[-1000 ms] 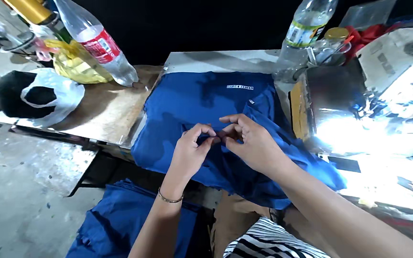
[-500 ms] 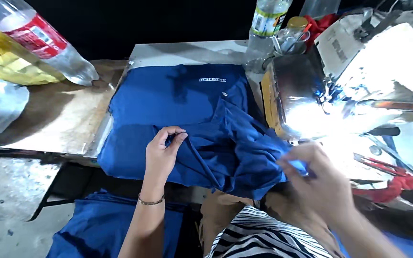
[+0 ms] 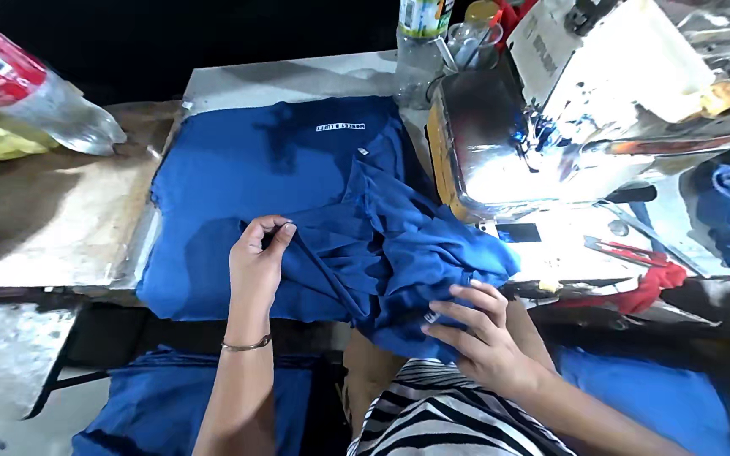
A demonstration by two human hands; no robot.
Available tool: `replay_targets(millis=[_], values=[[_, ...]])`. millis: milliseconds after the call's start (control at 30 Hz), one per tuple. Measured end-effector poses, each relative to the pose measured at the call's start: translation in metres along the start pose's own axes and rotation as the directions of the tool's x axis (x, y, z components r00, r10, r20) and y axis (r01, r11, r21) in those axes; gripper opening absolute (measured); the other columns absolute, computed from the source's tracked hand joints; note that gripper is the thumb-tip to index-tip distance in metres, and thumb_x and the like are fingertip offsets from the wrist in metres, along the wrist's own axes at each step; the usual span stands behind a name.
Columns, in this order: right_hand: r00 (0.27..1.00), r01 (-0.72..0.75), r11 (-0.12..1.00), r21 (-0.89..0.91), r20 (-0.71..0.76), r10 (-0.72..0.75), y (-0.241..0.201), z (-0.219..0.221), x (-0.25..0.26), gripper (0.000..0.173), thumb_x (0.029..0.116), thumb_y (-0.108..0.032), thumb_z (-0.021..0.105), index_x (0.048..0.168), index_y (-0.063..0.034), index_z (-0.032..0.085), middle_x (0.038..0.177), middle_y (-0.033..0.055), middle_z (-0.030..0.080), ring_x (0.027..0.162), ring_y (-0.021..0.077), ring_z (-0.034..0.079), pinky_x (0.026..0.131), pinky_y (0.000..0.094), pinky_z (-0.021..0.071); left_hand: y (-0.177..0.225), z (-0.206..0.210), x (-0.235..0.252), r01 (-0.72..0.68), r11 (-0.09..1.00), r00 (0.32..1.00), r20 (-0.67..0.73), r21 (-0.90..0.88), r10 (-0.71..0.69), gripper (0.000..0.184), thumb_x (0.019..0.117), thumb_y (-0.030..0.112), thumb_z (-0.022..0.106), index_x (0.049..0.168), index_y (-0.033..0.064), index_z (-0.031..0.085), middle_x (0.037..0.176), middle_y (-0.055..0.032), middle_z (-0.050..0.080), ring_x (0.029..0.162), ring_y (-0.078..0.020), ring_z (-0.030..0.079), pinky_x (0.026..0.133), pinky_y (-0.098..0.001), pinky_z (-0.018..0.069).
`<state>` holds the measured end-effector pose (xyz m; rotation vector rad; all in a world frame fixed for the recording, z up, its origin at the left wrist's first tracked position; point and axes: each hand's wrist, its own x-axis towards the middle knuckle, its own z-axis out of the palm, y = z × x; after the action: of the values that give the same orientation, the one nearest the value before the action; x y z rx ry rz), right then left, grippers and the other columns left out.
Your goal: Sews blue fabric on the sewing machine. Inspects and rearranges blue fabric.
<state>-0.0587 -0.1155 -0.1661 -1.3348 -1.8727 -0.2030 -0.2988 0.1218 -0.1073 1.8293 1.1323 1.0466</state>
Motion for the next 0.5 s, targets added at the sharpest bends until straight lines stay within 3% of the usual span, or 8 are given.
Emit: replay_targets(millis=[67, 100, 167, 200, 233, 300, 400, 500], values=[[0.996, -0.082, 0.984, 0.161, -0.032, 0.088, -0.014, -0.021, 0.026, 0.017, 0.0998, -0.013, 0.058, 0.116, -0.0163, 0.065, 0.115, 0.0013, 0.065, 0.12, 0.0139, 0.059, 0.109, 0.0325, 0.0451, -0.003, -0.001, 0.0, -0.05, 0.995, 0.999, -0.012, -0.085, 0.049, 0.012, 0.1001, 0.015, 0.064, 0.11, 0.0089, 0.066, 0.099, 0.0062, 0.066, 0.093, 0.0012, 0.062, 0.086, -0.0183, 0.0518], [0.983, -0.155, 0.967, 0.201, -0.062, 0.17, -0.017, -0.027, 0.039, 0.019, 0.0974, -0.01, 0.059, 0.116, -0.0135, 0.065, 0.108, 0.0021, 0.066, 0.107, 0.0094, 0.063, 0.097, 0.0249, 0.0531, -0.004, -0.003, 0.0, -0.095, 0.987, 0.995, -0.018, -0.131, 0.093, 0.011, 0.1009, 0.013, 0.061, 0.111, 0.0096, 0.064, 0.101, 0.0073, 0.067, 0.095, 0.0007, 0.063, 0.088, -0.0194, 0.0523], [0.918, -0.363, 0.913, 0.186, -0.098, 0.385, -0.013, -0.037, 0.061, 0.025, 0.0926, -0.005, 0.061, 0.117, -0.0072, 0.068, 0.104, 0.0038, 0.072, 0.091, 0.0033, 0.068, 0.08, 0.0188, 0.0569, -0.007, -0.006, 0.0, -0.167, 0.972, 0.985, -0.058, -0.167, 0.16, 0.011, 0.1019, 0.012, 0.059, 0.112, 0.0119, 0.063, 0.103, 0.0099, 0.068, 0.098, 0.0006, 0.064, 0.091, -0.0207, 0.0537], [0.865, -0.477, 0.865, 0.156, -0.095, 0.494, -0.008, -0.038, 0.072, 0.024, 0.0935, -0.006, 0.061, 0.116, -0.0064, 0.07, 0.102, 0.0027, 0.073, 0.086, 0.0011, 0.067, 0.076, 0.0179, 0.0568, -0.006, -0.006, 0.0, -0.184, 0.969, 0.981, -0.088, -0.164, 0.172, 0.012, 0.1016, 0.011, 0.059, 0.113, 0.0113, 0.063, 0.1, 0.0107, 0.065, 0.094, 0.0017, 0.062, 0.088, -0.0189, 0.0524], [0.812, -0.566, 0.817, 0.107, -0.1, 0.575, -0.002, -0.038, 0.08, 0.021, 0.0968, -0.01, 0.06, 0.114, -0.0071, 0.071, 0.099, 0.0022, 0.072, 0.081, 0.0009, 0.066, 0.073, 0.0189, 0.0554, -0.005, -0.006, 0.0, -0.191, 0.969, 0.979, -0.106, -0.155, 0.176, 0.011, 0.101, 0.011, 0.059, 0.112, 0.0117, 0.062, 0.097, 0.0121, 0.063, 0.091, 0.0034, 0.06, 0.085, -0.0165, 0.0512], [0.747, -0.66, 0.751, 0.0, -0.105, 0.656, 0.01, -0.035, 0.09, 0.019, 0.0982, -0.015, 0.061, 0.112, -0.0084, 0.072, 0.098, 0.0051, 0.071, 0.084, 0.0105, 0.067, 0.075, 0.0303, 0.0566, -0.003, -0.005, 0.0, -0.193, 0.97, 0.979, -0.103, -0.148, 0.178, 0.012, 0.1001, 0.009, 0.06, 0.111, 0.0127, 0.062, 0.096, 0.0136, 0.062, 0.089, 0.005, 0.059, 0.084, -0.0145, 0.0506], [0.732, -0.681, 0.723, -0.117, -0.13, 0.669, 0.018, -0.026, 0.092, 0.015, 0.0961, -0.015, 0.066, 0.107, -0.0071, 0.072, 0.099, 0.0095, 0.066, 0.092, 0.023, 0.065, 0.077, 0.0415, 0.0562, -0.002, -0.003, -0.002, -0.137, 0.987, 0.988, -0.079, -0.087, 0.131, 0.012, 0.101, 0.013, 0.06, 0.113, 0.0106, 0.063, 0.099, 0.0099, 0.063, 0.092, 0.0039, 0.06, 0.084, -0.0147, 0.05], [0.735, -0.677, 0.71, -0.193, -0.135, 0.664, 0.013, -0.02, 0.089, 0.016, 0.0941, -0.014, 0.069, 0.108, -0.0067, 0.073, 0.104, 0.0132, 0.067, 0.098, 0.0293, 0.066, 0.08, 0.0484, 0.0566, -0.009, -0.007, -0.006, -0.093, 0.995, 0.991, -0.088, 0.044, 0.096, 0.025, 0.1001, 0.017, 0.06, 0.118, -0.0005, 0.062, 0.11, -0.0028, 0.064, 0.099, -0.0019, 0.061, 0.088, -0.0201, 0.0503]])
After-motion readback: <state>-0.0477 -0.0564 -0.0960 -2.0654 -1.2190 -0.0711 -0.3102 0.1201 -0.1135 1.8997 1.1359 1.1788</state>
